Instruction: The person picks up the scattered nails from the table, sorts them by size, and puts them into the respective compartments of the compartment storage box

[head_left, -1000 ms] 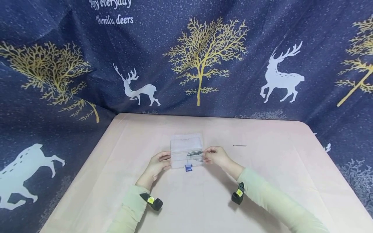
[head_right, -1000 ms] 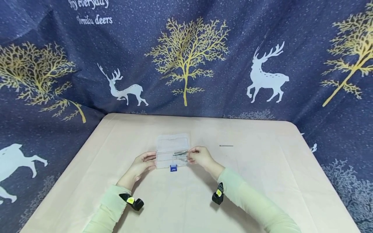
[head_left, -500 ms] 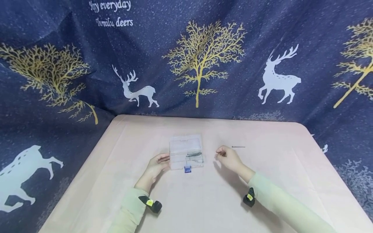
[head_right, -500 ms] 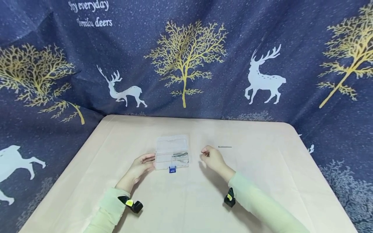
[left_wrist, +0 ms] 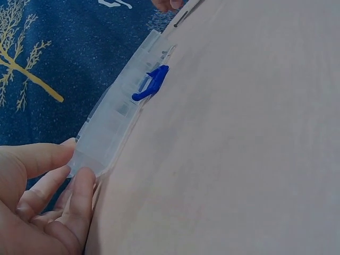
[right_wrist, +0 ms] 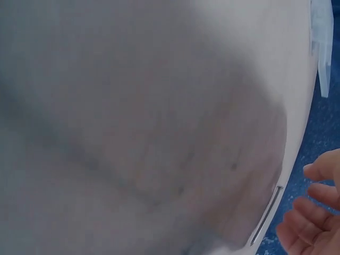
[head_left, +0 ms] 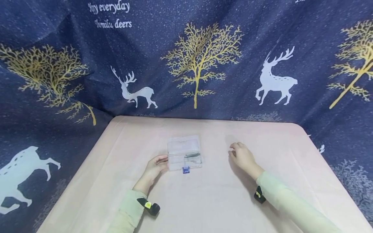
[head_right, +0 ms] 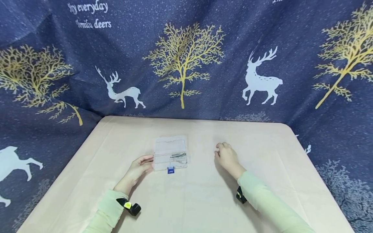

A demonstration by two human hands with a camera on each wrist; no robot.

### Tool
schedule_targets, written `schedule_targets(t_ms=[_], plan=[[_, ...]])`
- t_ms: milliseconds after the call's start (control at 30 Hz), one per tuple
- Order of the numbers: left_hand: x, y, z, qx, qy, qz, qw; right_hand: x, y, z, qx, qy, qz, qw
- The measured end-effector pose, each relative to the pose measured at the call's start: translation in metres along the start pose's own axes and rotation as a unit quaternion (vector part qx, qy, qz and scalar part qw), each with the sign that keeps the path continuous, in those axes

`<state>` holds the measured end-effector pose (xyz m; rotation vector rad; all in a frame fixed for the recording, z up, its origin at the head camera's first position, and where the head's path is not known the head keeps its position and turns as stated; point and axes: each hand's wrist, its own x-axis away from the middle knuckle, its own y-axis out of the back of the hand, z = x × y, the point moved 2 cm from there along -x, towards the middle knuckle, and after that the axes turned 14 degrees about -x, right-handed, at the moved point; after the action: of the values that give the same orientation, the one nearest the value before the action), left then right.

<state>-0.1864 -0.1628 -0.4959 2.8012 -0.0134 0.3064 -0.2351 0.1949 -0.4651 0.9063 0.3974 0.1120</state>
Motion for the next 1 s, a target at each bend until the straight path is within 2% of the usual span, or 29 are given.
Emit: schedule_targets(t_ms=[167,400,667,800,1000], plan=[[-0.002,-0.001,0.0,0.003,-0.003,0.002,1.0,-0.002,0.002,-0.009,0.046,-0.009,0.006,0.999],[-0.001,0.0,0.0,-0.005,0.01,0.0,0.9999,-0.001,0.006,-0.017,0.079,-0.05,0.048,0.994],[0.001,0.0,-0.003,0.009,0.005,0.007,0.9999,-0.003,0.008,-0.021,0.074,-0.022,0.014,0.997],[0.002,0.001,-0.004,0.014,0.006,0.008,0.9999,-0.004,0.008,-0.02,0.073,-0.021,0.006,0.997],[0.001,0.001,-0.003,0.006,0.008,0.004,0.9999,-0.003,0.006,-0.017,0.101,-0.05,0.062,0.992]])
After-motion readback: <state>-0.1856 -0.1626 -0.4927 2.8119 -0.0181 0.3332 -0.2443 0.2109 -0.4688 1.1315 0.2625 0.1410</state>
